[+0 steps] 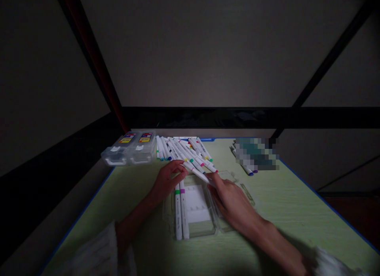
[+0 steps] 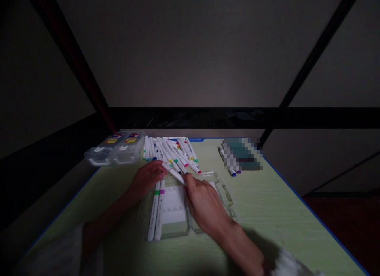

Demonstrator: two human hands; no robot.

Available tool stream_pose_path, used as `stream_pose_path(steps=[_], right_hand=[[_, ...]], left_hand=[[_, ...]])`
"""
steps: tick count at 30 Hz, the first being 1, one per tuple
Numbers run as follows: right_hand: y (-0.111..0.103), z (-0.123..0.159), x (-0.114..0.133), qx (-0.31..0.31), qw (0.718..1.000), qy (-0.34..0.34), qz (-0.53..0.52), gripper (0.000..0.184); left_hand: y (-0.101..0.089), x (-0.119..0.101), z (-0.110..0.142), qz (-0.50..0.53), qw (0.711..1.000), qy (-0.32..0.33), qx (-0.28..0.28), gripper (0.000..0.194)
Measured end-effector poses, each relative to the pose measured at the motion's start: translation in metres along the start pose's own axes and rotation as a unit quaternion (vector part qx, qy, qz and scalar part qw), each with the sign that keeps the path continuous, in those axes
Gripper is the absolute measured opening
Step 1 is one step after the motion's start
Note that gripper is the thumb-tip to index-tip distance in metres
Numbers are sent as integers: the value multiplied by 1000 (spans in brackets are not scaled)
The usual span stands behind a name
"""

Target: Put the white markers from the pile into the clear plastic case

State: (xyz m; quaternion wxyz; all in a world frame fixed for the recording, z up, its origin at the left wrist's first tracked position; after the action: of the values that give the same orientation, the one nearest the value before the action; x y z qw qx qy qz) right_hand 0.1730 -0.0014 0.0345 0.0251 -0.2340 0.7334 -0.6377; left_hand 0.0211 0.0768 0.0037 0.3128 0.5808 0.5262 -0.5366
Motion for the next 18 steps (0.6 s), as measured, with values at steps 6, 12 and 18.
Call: stream_pose_path(steps=[6, 12, 18], right_hand=[[6, 0, 1, 3, 1000, -15, -11, 26], [5, -1, 0, 4, 1000, -13, -20, 24], [3, -1, -2, 11, 1000, 2, -30, 20]], left_hand=[[2, -7, 1, 113, 992, -58, -4, 27], [-2, -10, 0, 141, 987, -63, -38, 22], [-6, -9, 0, 112, 989, -76, -58, 20]])
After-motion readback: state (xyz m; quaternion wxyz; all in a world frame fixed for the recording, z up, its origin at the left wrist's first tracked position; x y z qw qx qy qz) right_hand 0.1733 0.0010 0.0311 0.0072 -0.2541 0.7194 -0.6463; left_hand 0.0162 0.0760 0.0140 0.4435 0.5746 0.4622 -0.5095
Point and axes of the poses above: each hand's wrist, its own z-axis away from the middle knuckle, its own y-axis out of the palm, x = y × z, the point moved 6 cm from there along -z, towards the middle knuckle, and after that the axes turned 3 degrees about -y, right-handed, at the moved point
